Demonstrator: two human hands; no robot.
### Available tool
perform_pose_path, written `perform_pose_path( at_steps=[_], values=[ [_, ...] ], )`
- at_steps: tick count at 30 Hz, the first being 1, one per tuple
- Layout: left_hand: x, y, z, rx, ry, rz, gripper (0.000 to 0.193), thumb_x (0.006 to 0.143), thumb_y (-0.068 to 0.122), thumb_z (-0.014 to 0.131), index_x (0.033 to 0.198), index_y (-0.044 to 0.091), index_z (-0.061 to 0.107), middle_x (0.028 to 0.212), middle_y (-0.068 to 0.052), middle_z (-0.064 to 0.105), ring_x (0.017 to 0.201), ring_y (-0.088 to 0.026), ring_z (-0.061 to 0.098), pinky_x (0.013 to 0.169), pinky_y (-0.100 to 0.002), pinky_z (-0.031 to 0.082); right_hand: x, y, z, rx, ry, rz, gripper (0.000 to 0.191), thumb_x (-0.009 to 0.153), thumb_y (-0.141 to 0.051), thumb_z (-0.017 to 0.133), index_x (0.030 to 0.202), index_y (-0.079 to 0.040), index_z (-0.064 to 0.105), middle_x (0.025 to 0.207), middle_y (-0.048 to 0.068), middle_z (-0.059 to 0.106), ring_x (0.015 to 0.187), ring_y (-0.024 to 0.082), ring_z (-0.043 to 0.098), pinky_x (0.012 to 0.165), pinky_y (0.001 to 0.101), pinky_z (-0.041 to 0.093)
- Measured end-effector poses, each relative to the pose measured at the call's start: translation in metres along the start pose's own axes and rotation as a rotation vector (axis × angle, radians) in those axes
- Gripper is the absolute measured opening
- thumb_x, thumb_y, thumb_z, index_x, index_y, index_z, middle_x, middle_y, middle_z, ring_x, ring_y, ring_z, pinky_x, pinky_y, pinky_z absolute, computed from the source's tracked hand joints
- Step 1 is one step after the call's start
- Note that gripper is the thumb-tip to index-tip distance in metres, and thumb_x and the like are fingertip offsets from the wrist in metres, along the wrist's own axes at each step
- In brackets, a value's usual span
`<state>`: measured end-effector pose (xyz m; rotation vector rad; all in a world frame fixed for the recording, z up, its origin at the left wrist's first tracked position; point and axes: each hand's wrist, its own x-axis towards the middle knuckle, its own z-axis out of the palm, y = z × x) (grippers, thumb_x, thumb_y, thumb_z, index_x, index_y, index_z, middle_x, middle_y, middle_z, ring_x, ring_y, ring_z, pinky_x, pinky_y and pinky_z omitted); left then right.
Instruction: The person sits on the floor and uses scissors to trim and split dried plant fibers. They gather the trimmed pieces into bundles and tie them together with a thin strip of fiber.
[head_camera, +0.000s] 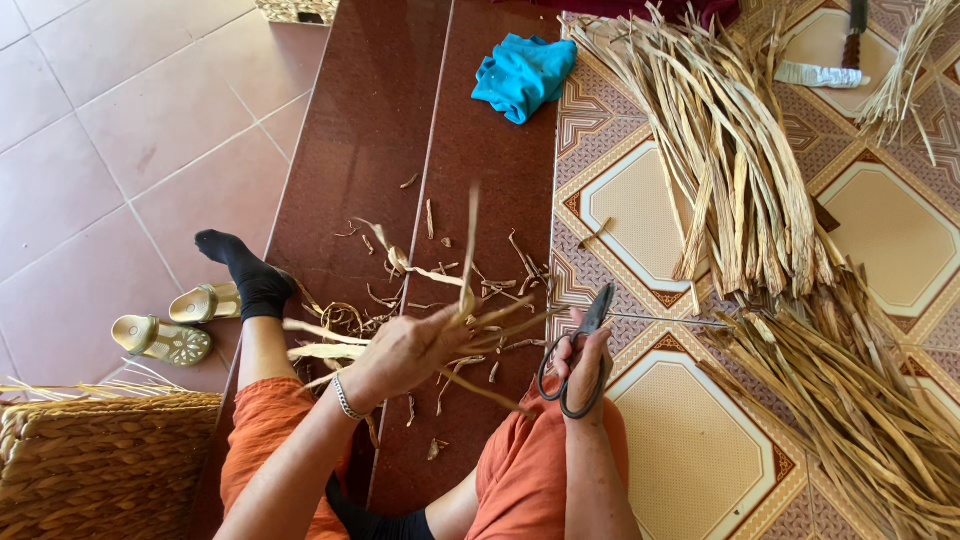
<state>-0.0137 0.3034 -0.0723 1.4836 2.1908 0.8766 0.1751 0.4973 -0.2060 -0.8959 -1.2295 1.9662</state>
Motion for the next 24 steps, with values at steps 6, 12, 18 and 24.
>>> perform_pose_path(
  at_steps=[6, 12, 18, 24],
  values=[
    [-0.014, 0.066, -0.034, -0.095, -0.006, 0.162, 0.049, 0.101, 0.028, 0.064, 0.148, 0.016, 0.057, 0.061, -0.013, 0.068, 0.044, -0.025, 0.063, 0.044, -0.037, 0.052, 0.001, 0.009, -0.009, 0.021, 0.018, -0.045, 0.087, 0.100, -0.069, 0.036, 0.147, 0.003, 0.047, 0.070, 0.000, 0.052, 0.056, 0.008, 0.043, 0.051, 0.0222, 0.036],
    [-0.018, 0.057, -0.043, -0.130, -0.189, 0.382, 0.049, 0.099, 0.026, 0.065, 0.147, 0.016, 0.056, 0.065, -0.012, 0.071, 0.047, -0.022, 0.066, 0.048, -0.036, 0.055, 0.012, 0.021, -0.012, 0.027, 0.036, -0.174, 0.085, 0.101, -0.068, 0.037, 0.152, 0.001, 0.041, 0.072, 0.000, 0.056, 0.057, 0.009, 0.048, 0.054, 0.0229, 0.042],
    [0.004, -0.039, 0.006, 0.068, -0.241, -0.248, 0.048, 0.100, 0.035, 0.059, 0.146, 0.024, 0.054, 0.065, -0.014, 0.070, 0.048, -0.023, 0.065, 0.047, -0.039, 0.052, 0.002, 0.012, -0.024, 0.008, 0.078, -0.150, 0.085, 0.103, -0.067, 0.038, 0.153, 0.002, 0.044, 0.079, -0.002, 0.057, 0.063, 0.007, 0.052, 0.057, 0.0224, 0.046],
    [-0.019, -0.067, 0.017, 0.123, -0.133, -0.183, 0.052, 0.097, 0.034, 0.062, 0.147, 0.022, 0.054, 0.061, -0.018, 0.063, 0.047, -0.027, 0.061, 0.050, -0.043, 0.049, 0.003, 0.014, -0.007, -0.273, -0.273, 0.035, 0.088, 0.092, -0.070, 0.043, 0.153, -0.006, 0.046, 0.077, -0.002, 0.058, 0.058, 0.007, 0.050, 0.047, 0.0236, 0.041]
  ],
)
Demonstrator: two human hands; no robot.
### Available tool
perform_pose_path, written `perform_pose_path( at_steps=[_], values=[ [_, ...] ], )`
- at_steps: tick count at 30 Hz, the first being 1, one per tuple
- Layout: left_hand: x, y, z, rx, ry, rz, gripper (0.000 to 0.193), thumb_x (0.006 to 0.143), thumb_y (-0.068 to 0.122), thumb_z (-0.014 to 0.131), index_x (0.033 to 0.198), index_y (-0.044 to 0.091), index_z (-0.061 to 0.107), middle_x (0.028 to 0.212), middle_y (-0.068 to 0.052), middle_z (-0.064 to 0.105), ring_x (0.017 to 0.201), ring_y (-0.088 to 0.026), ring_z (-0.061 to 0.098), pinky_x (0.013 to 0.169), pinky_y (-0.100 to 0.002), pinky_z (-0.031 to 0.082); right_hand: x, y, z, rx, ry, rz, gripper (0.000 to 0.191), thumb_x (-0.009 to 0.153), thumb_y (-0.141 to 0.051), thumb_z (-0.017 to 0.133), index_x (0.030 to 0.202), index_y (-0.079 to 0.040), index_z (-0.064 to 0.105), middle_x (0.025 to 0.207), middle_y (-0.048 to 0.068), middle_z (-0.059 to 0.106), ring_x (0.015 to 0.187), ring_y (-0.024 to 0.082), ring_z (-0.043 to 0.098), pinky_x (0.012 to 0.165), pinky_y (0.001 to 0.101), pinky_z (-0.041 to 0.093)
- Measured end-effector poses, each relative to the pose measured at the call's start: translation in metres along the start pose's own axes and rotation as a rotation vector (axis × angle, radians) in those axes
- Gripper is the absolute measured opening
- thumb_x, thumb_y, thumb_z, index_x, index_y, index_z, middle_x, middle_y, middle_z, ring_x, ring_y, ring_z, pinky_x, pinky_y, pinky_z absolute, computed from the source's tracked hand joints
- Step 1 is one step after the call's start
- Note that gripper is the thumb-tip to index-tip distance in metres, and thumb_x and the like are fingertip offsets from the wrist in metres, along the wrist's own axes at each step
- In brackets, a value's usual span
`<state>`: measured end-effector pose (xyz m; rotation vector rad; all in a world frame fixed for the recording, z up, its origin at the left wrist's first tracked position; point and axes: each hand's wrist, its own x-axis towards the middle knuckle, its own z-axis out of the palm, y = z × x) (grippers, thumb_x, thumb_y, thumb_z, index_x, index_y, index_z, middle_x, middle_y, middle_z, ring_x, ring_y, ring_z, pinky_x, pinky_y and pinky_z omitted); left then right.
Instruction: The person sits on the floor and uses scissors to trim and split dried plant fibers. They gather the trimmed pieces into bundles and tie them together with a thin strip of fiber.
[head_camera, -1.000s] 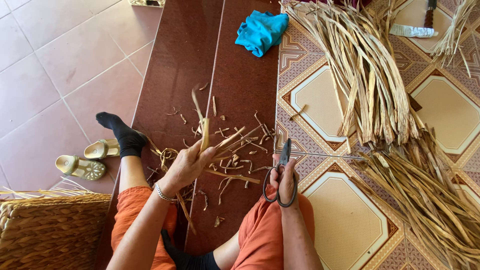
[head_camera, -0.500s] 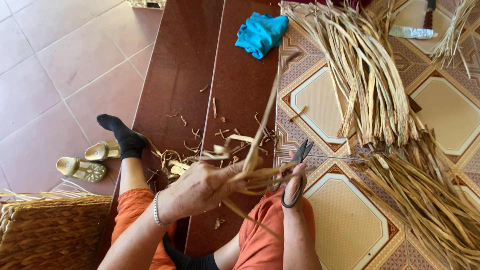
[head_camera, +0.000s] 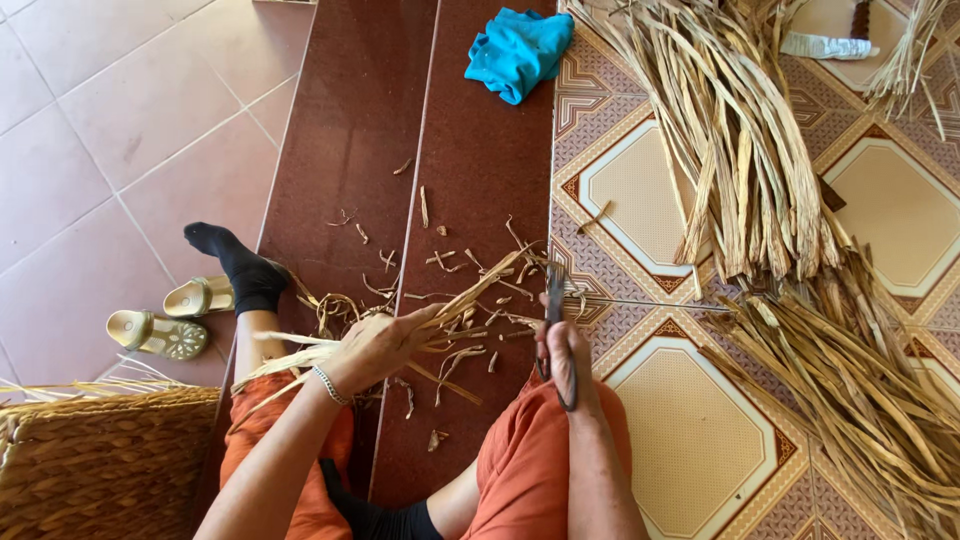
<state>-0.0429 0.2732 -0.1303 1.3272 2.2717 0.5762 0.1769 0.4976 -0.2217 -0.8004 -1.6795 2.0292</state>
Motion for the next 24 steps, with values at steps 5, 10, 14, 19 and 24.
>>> perform_pose_path(
  at_steps=[5, 10, 14, 19, 24],
  values=[
    [-0.001, 0.007, -0.004, 0.113, -0.058, -0.033, 0.058, 0.095, 0.032, 0.064, 0.151, 0.028, 0.046, 0.057, -0.017, 0.061, 0.044, -0.029, 0.059, 0.049, -0.044, 0.048, 0.007, 0.001, 0.010, -0.231, -0.167, -0.042, 0.094, 0.092, -0.074, 0.043, 0.156, -0.006, 0.042, 0.082, -0.002, 0.057, 0.066, 0.006, 0.053, 0.055, 0.0213, 0.043],
    [-0.003, 0.008, 0.003, 0.305, -0.144, -0.007, 0.069, 0.093, 0.021, 0.062, 0.156, 0.030, 0.036, 0.055, -0.013, 0.060, 0.045, -0.028, 0.060, 0.046, -0.045, 0.047, 0.004, 0.000, 0.011, -0.266, -0.108, -0.058, 0.089, 0.095, -0.070, 0.039, 0.153, -0.003, 0.044, 0.071, -0.004, 0.053, 0.056, 0.005, 0.049, 0.047, 0.0216, 0.039],
    [-0.004, 0.006, 0.004, 0.320, -0.099, 0.037, 0.069, 0.092, 0.023, 0.064, 0.155, 0.031, 0.037, 0.055, -0.012, 0.060, 0.045, -0.027, 0.059, 0.045, -0.045, 0.046, 0.002, 0.005, 0.011, -0.050, -0.126, 0.025, 0.080, 0.099, -0.062, 0.039, 0.148, 0.000, 0.051, 0.064, -0.006, 0.045, 0.047, 0.004, 0.040, 0.041, 0.0222, 0.031],
    [-0.007, 0.004, -0.006, 0.248, -0.070, 0.007, 0.063, 0.093, 0.027, 0.066, 0.151, 0.030, 0.045, 0.052, -0.012, 0.059, 0.042, -0.026, 0.058, 0.043, -0.046, 0.046, 0.001, 0.013, 0.012, -0.110, 0.034, -0.104, 0.074, 0.104, -0.062, 0.036, 0.130, 0.001, 0.065, 0.059, -0.005, 0.049, 0.045, 0.005, 0.044, 0.038, 0.0223, 0.036],
    [-0.013, 0.003, -0.028, 0.091, 0.105, 0.029, 0.058, 0.090, 0.025, 0.067, 0.147, 0.024, 0.054, 0.060, -0.016, 0.063, 0.044, -0.026, 0.063, 0.047, -0.044, 0.050, 0.004, 0.006, 0.001, 0.186, 0.281, 0.142, 0.093, 0.094, -0.078, 0.030, 0.134, 0.000, 0.061, 0.065, -0.004, 0.054, 0.048, 0.005, 0.047, 0.041, 0.0220, 0.040]
  ],
)
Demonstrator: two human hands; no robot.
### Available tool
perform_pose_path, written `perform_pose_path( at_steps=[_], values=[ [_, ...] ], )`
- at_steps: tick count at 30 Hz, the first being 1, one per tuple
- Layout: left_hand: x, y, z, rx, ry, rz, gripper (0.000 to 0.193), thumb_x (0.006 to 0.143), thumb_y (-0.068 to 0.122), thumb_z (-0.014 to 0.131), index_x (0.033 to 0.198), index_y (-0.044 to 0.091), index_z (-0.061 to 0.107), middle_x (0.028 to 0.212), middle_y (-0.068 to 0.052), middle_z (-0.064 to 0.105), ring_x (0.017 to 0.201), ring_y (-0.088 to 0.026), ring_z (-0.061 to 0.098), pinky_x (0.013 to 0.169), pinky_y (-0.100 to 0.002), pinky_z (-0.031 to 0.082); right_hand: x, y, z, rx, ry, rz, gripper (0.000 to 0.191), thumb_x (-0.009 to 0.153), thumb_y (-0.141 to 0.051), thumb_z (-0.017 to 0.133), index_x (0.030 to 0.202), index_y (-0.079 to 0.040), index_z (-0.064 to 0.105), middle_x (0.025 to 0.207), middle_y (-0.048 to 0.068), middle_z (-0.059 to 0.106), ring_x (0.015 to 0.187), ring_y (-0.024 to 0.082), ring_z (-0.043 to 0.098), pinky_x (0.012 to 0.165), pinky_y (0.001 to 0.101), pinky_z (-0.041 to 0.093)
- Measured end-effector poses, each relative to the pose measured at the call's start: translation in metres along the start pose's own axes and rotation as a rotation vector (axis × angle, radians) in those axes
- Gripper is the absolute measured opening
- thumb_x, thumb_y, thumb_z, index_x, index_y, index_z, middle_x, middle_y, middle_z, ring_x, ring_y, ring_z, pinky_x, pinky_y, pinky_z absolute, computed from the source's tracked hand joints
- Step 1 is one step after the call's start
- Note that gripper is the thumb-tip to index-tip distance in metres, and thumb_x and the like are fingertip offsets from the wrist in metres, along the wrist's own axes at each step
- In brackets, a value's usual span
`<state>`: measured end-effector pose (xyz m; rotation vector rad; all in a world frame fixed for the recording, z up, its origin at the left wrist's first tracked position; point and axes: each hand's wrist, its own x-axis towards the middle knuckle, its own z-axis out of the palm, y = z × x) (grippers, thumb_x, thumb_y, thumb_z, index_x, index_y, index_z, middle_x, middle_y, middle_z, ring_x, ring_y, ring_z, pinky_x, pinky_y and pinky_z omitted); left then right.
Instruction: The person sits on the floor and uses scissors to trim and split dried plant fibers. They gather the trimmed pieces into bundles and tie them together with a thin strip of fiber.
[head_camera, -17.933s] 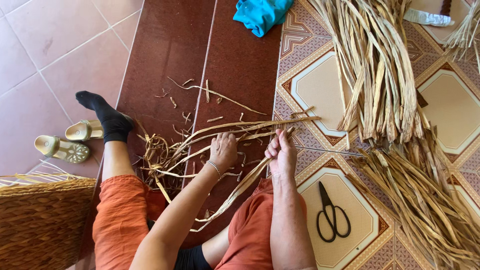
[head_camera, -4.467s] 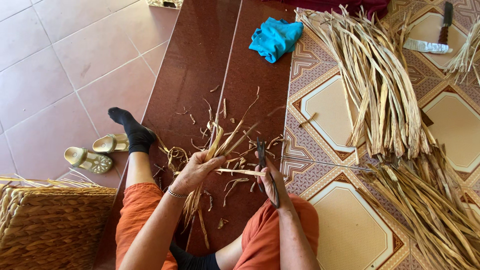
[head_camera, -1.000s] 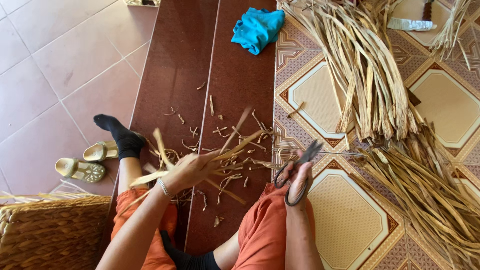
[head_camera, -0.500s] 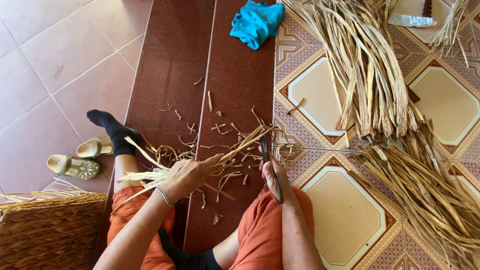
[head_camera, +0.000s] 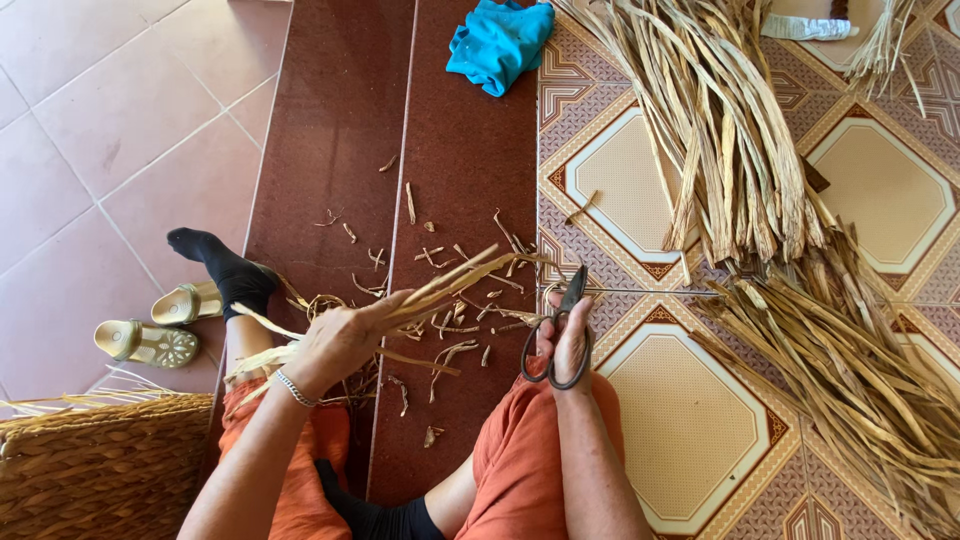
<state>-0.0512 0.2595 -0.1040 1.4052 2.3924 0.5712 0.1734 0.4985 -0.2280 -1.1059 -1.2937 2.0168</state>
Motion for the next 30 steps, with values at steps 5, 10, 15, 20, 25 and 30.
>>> perform_pose_path(
  at_steps=[5, 10, 15, 20, 25, 30],
  values=[
    [0.002, 0.005, -0.010, -0.074, -0.001, -0.053, 0.052, 0.095, 0.028, 0.065, 0.146, 0.027, 0.056, 0.057, -0.018, 0.061, 0.046, -0.029, 0.063, 0.052, -0.044, 0.050, -0.011, 0.004, 0.014, 0.074, -0.114, 0.228, 0.115, 0.075, -0.092, 0.033, 0.145, -0.003, 0.048, 0.077, 0.001, 0.064, 0.063, 0.011, 0.060, 0.059, 0.0308, 0.050],
    [-0.002, 0.009, -0.013, -0.056, -0.003, -0.053, 0.051, 0.095, 0.029, 0.063, 0.145, 0.028, 0.055, 0.058, -0.017, 0.062, 0.049, -0.030, 0.065, 0.052, -0.045, 0.050, -0.001, 0.006, 0.032, 0.223, -0.137, 0.326, 0.118, 0.074, -0.095, 0.033, 0.147, -0.003, 0.047, 0.081, 0.001, 0.063, 0.069, 0.014, 0.059, 0.069, 0.0341, 0.046],
    [-0.010, 0.010, -0.018, -0.033, -0.034, -0.075, 0.051, 0.095, 0.031, 0.063, 0.146, 0.031, 0.055, 0.060, -0.019, 0.059, 0.051, -0.032, 0.064, 0.053, -0.046, 0.049, 0.019, -0.005, 0.035, 0.171, -0.167, 0.249, 0.115, 0.079, -0.092, 0.027, 0.149, -0.002, 0.043, 0.078, 0.001, 0.060, 0.063, 0.011, 0.057, 0.059, 0.0282, 0.044],
    [-0.015, 0.004, -0.019, -0.113, -0.074, -0.116, 0.051, 0.095, 0.031, 0.060, 0.146, 0.031, 0.054, 0.059, -0.017, 0.061, 0.051, -0.029, 0.067, 0.053, -0.042, 0.051, 0.022, -0.005, 0.041, 0.141, -0.123, 0.193, 0.106, 0.087, -0.086, 0.021, 0.138, 0.002, 0.050, 0.065, -0.003, 0.052, 0.046, 0.007, 0.046, 0.040, 0.0220, 0.032],
    [-0.020, -0.017, -0.010, -0.162, -0.055, -0.234, 0.044, 0.097, 0.031, 0.062, 0.141, 0.027, 0.061, 0.068, -0.014, 0.070, 0.049, -0.020, 0.065, 0.052, -0.036, 0.052, 0.022, -0.010, 0.029, 0.120, -0.090, 0.064, 0.097, 0.090, -0.085, 0.025, 0.118, 0.000, 0.061, 0.058, -0.008, 0.044, 0.044, 0.005, 0.040, 0.038, 0.0235, 0.033],
    [-0.022, -0.035, -0.014, -0.513, 0.120, -0.165, 0.043, 0.099, 0.021, 0.059, 0.141, 0.009, 0.060, 0.093, -0.002, 0.078, 0.071, -0.004, 0.067, 0.056, -0.023, 0.054, 0.022, -0.007, 0.024, -0.124, 0.018, 0.071, 0.087, 0.095, -0.082, 0.025, 0.104, -0.001, 0.059, 0.057, -0.006, 0.044, 0.045, 0.006, 0.040, 0.038, 0.0243, 0.034]
  ],
)
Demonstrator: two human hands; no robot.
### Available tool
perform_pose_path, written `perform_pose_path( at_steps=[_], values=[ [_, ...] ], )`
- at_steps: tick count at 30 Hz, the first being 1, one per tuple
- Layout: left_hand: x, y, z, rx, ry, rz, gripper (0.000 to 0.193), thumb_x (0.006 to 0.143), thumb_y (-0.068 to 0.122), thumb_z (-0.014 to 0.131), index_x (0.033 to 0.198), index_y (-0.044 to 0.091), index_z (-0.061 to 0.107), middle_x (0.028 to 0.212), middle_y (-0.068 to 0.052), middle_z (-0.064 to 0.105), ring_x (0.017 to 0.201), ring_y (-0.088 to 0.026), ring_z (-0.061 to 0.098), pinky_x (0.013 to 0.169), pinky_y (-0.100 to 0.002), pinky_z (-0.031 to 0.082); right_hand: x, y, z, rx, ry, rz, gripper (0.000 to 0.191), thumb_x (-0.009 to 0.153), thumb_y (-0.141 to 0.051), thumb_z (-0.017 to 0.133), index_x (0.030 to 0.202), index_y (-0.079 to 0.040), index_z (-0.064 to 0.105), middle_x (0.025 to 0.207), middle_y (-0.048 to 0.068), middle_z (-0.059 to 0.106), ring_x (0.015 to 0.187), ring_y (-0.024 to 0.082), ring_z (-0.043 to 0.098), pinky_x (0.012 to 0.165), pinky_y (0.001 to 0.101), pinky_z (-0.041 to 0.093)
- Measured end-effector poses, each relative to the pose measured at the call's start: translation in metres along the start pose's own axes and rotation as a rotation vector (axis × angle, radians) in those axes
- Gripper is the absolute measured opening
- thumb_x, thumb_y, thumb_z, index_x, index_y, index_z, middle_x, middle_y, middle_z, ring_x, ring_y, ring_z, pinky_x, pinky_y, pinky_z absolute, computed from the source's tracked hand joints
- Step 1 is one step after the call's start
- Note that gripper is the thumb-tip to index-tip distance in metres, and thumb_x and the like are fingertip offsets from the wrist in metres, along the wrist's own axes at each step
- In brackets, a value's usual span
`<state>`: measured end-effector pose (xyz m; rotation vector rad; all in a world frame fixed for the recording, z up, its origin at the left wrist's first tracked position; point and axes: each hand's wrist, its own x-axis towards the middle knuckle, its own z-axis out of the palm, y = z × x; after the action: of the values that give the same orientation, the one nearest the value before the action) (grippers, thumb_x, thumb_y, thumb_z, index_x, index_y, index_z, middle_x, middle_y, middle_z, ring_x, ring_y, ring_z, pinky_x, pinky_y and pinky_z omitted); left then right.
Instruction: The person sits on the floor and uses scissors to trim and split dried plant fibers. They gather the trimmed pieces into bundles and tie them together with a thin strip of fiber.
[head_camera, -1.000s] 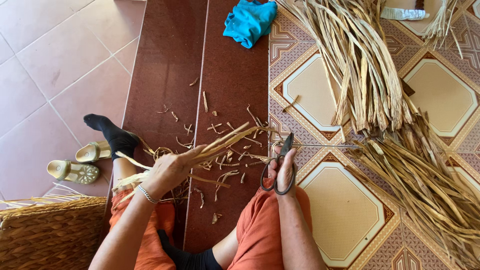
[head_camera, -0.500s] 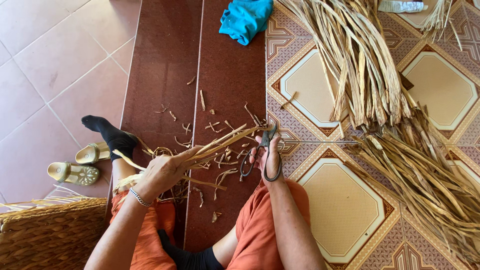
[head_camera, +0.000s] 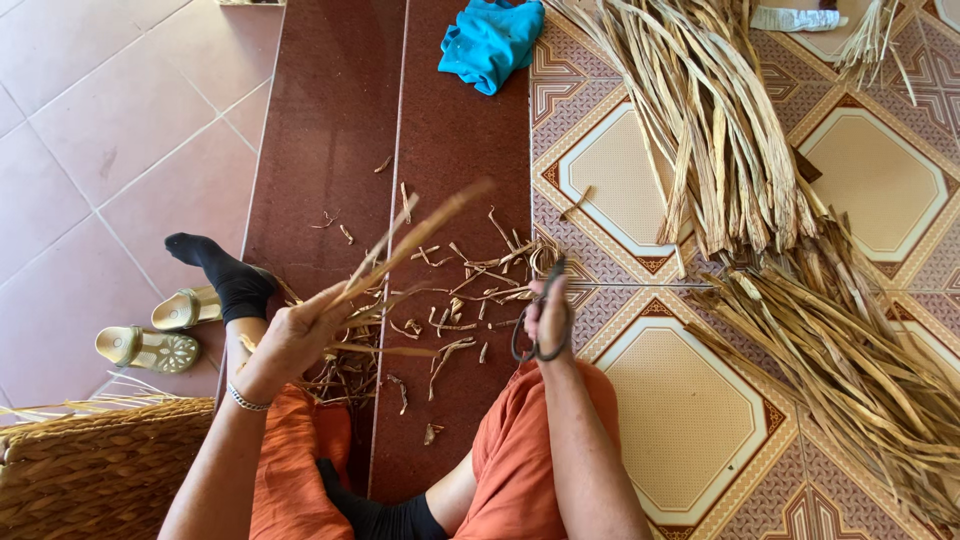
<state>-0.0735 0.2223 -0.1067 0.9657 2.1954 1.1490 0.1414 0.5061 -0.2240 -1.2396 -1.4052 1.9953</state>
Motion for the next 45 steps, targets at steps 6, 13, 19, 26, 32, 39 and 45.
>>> perform_pose_path(
  at_steps=[6, 13, 19, 26, 32, 39, 45],
  values=[
    [0.026, 0.022, -0.001, -0.193, 0.051, -0.094, 0.041, 0.102, 0.026, 0.059, 0.136, 0.004, 0.063, 0.087, 0.001, 0.071, 0.071, -0.004, 0.058, 0.057, -0.020, 0.047, -0.021, 0.006, 0.044, -0.957, -0.118, -0.259, 0.062, 0.093, -0.063, 0.061, 0.115, -0.005, 0.064, 0.079, 0.004, 0.065, 0.066, 0.020, 0.064, 0.060, 0.0377, 0.054],
    [0.068, 0.053, 0.012, -0.348, -0.073, 0.009, 0.039, 0.105, 0.031, 0.058, 0.126, 0.000, 0.068, 0.081, 0.005, 0.055, 0.068, -0.005, 0.047, 0.056, -0.021, 0.041, -0.027, -0.017, 0.064, -1.278, -0.180, -0.347, 0.068, 0.086, -0.008, 0.074, 0.146, -0.007, 0.043, 0.118, 0.023, 0.062, 0.101, 0.035, 0.066, 0.084, 0.0452, 0.056],
    [0.075, 0.044, 0.054, -0.547, -0.174, -0.091, 0.028, 0.104, 0.018, 0.051, 0.125, 0.004, 0.064, 0.078, 0.003, 0.055, 0.060, -0.006, 0.046, 0.052, -0.021, 0.044, -0.027, -0.013, 0.062, -1.363, -0.240, -0.300, 0.055, 0.094, -0.001, 0.065, 0.147, -0.006, 0.049, 0.111, 0.021, 0.065, 0.099, 0.032, 0.068, 0.081, 0.0431, 0.060],
    [0.073, 0.034, 0.115, -0.111, -0.023, 0.067, 0.017, 0.107, 0.017, 0.056, 0.110, 0.004, 0.066, 0.071, -0.004, 0.065, 0.055, -0.008, 0.052, 0.047, -0.026, 0.044, -0.027, -0.009, 0.050, -1.410, -0.172, -0.536, 0.036, 0.083, -0.030, 0.082, 0.108, -0.007, 0.072, 0.093, 0.011, 0.071, 0.083, 0.027, 0.064, 0.075, 0.0441, 0.056],
    [0.065, 0.046, 0.144, 0.179, 0.292, 0.393, 0.019, 0.105, 0.013, 0.054, 0.122, 0.005, 0.057, 0.092, -0.016, 0.070, 0.071, -0.033, 0.068, 0.057, -0.041, 0.053, -0.057, -0.008, 0.020, -0.146, -0.409, -0.378, 0.019, 0.095, -0.024, 0.071, 0.091, -0.007, 0.078, 0.064, 0.007, 0.072, 0.047, 0.010, 0.063, 0.040, 0.0267, 0.051],
    [0.041, 0.075, 0.178, 0.301, 0.237, 0.428, 0.057, 0.090, 0.016, 0.066, 0.140, 0.001, 0.045, 0.096, -0.018, 0.064, 0.082, -0.036, 0.067, 0.067, -0.043, 0.054, -0.035, -0.032, 0.012, -0.279, -0.033, -0.625, 0.016, 0.093, -0.025, 0.076, 0.094, -0.009, 0.074, 0.079, 0.002, 0.075, 0.060, 0.006, 0.066, 0.049, 0.0213, 0.055],
    [0.055, 0.068, 0.173, -0.166, -0.251, -0.166, 0.078, 0.087, 0.025, 0.076, 0.150, 0.004, 0.037, 0.085, -0.008, 0.062, 0.076, -0.021, 0.062, 0.068, -0.037, 0.052, -0.031, -0.031, -0.006, -0.062, -0.019, -0.330, 0.016, 0.094, -0.023, 0.075, 0.095, -0.008, 0.074, 0.079, 0.008, 0.071, 0.059, 0.012, 0.059, 0.050, 0.0248, 0.051]
  ],
)
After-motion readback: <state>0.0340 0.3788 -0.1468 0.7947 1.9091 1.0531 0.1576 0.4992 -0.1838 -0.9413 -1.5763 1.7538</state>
